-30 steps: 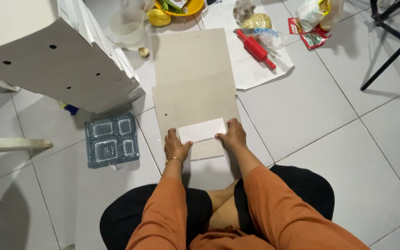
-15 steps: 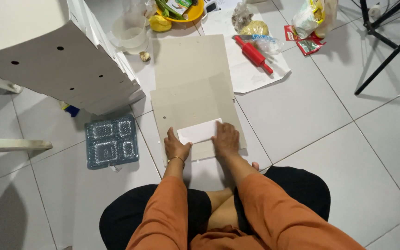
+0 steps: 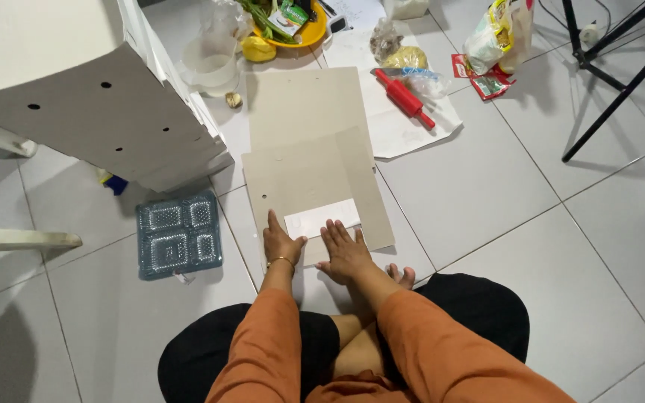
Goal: The person sits on the floor and folds a flat cardboard sheet into a small box by hand. They then pick up a clear plastic tray and place it inside the newly assembled box.
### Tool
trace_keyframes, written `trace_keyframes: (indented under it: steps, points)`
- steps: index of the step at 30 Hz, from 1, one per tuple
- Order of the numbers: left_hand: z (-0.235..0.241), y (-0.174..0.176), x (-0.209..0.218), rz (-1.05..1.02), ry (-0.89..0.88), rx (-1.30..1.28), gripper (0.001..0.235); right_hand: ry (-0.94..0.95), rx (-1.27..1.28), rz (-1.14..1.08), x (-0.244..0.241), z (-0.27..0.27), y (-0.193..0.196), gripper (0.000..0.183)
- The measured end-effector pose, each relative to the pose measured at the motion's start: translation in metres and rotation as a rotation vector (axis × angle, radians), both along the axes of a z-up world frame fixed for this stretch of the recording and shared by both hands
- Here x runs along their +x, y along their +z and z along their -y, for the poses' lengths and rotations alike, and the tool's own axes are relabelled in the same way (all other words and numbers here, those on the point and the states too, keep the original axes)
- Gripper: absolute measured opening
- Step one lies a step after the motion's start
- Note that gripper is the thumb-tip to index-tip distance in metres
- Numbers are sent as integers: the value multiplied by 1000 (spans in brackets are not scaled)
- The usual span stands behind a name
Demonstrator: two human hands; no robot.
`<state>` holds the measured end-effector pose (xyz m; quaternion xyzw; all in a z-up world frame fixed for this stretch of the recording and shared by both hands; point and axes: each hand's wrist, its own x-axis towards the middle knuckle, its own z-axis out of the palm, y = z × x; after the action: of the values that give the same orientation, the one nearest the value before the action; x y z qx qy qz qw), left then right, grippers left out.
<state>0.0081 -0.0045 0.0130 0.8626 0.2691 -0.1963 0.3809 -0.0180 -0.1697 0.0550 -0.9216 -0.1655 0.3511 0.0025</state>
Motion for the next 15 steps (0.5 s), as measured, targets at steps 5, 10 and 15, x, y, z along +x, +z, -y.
trace_keyframes:
  steps: [5, 10, 15]
  points:
    - [-3, -1, 4, -13, -1, 5, 110, -47, -20, -42, 8, 10, 4, 91]
    - [-9, -16, 7, -18, -14, -3, 109, -82, -15, -55, 10, 15, 6, 90]
    - [-13, -18, 6, 4, -32, -17, 106, -143, 10, -90, 13, 18, 15, 92]
